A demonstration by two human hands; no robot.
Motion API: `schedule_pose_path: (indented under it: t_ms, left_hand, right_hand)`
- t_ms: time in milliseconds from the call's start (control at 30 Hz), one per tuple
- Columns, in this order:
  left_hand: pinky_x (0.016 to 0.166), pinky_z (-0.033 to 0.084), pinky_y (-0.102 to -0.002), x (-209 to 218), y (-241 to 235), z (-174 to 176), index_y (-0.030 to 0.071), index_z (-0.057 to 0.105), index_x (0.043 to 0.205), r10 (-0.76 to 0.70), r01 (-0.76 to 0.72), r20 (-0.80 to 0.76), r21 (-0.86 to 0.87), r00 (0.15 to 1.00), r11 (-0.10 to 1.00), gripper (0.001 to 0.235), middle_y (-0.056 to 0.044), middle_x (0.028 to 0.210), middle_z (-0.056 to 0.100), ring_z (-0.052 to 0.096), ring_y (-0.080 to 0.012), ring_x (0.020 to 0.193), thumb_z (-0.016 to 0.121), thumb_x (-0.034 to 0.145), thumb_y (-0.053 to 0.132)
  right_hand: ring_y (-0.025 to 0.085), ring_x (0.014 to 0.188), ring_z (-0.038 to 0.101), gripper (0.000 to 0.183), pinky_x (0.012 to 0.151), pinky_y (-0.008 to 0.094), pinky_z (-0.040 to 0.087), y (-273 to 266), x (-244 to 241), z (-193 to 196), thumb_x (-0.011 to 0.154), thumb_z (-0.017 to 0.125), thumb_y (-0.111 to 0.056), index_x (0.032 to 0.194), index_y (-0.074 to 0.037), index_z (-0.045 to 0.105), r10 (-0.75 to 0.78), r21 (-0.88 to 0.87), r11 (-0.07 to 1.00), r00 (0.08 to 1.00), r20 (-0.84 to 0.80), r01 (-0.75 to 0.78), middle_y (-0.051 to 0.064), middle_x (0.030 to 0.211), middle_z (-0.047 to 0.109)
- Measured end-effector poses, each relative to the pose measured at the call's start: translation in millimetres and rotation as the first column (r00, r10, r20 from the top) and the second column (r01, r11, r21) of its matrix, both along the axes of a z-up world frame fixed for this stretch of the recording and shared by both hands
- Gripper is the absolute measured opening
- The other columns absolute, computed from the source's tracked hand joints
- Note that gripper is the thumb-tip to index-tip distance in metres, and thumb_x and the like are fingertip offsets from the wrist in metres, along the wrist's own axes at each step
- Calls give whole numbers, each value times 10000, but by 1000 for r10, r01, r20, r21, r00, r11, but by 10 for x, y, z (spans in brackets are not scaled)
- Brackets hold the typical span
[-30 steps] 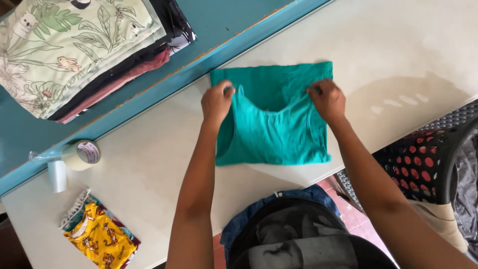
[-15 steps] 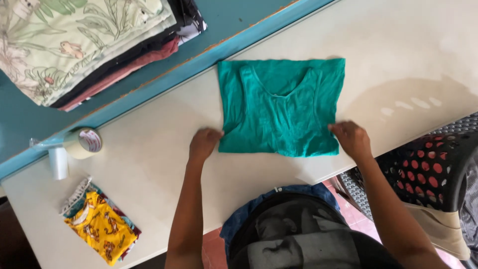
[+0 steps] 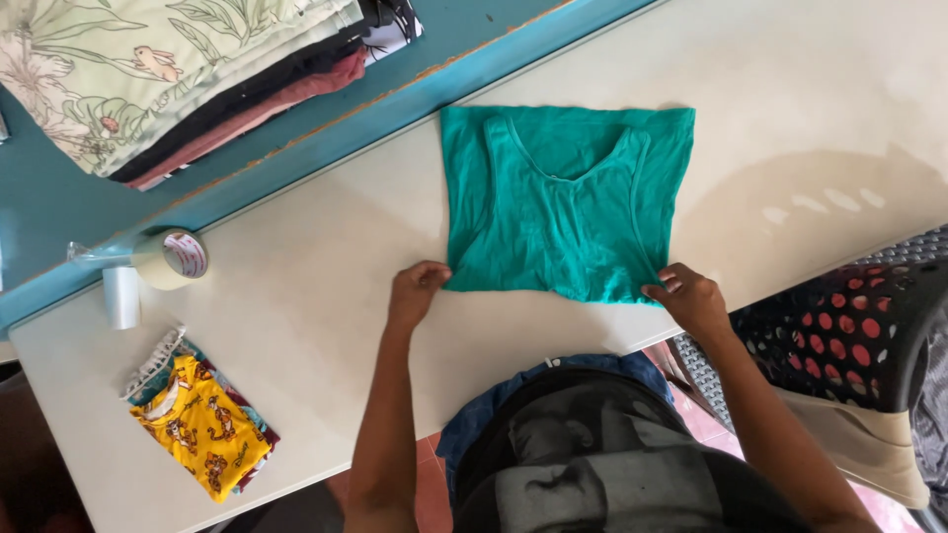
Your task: Folding various items of clothing, including a tank top and a jersey, on a laundry folding table.
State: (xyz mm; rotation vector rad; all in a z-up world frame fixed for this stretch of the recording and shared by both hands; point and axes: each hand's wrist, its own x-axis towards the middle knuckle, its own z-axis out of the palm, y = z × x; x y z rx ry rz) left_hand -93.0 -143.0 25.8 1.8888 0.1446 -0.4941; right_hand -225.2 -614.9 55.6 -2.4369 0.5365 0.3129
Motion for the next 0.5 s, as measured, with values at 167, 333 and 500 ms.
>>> schedule_pose_path:
  t_ms: [167, 333, 500]
  left_hand:
    - [759, 551, -268, 178, 331, 105, 66, 731, 997, 115, -151, 299, 98, 947, 984, 170, -45, 891, 743, 675, -120, 793, 599, 912, 1]
    - [746, 517, -388, -3, -170, 608, 95, 734, 1011, 152, -297, 332, 446, 931, 844, 167, -106, 964, 743, 667, -270, 835, 727, 966, 256]
    - [758, 522, -450, -191, -299, 261, 88, 705, 974, 149, -242, 215, 524, 965, 816, 327, -145, 920, 696, 671, -342, 867, 795, 885, 389]
  right_hand:
    - [271, 855, 771, 478, 771, 411, 600, 454, -119, -110, 781, 828, -440, 1093, -91, 731, 12, 139, 990, 982, -187, 15, 134, 977, 781]
    - [287, 861, 758, 465, 790, 420, 583, 787, -181, -28, 785, 797, -489, 1027, -94, 754, 145, 167, 979, 973, -180, -115, 130, 916, 786]
    - [299, 886, 758, 434, 775, 437, 581, 577, -180, -108, 779, 782, -474, 1009, -105, 779, 90, 126, 990, 975, -206, -64, 126, 940, 785]
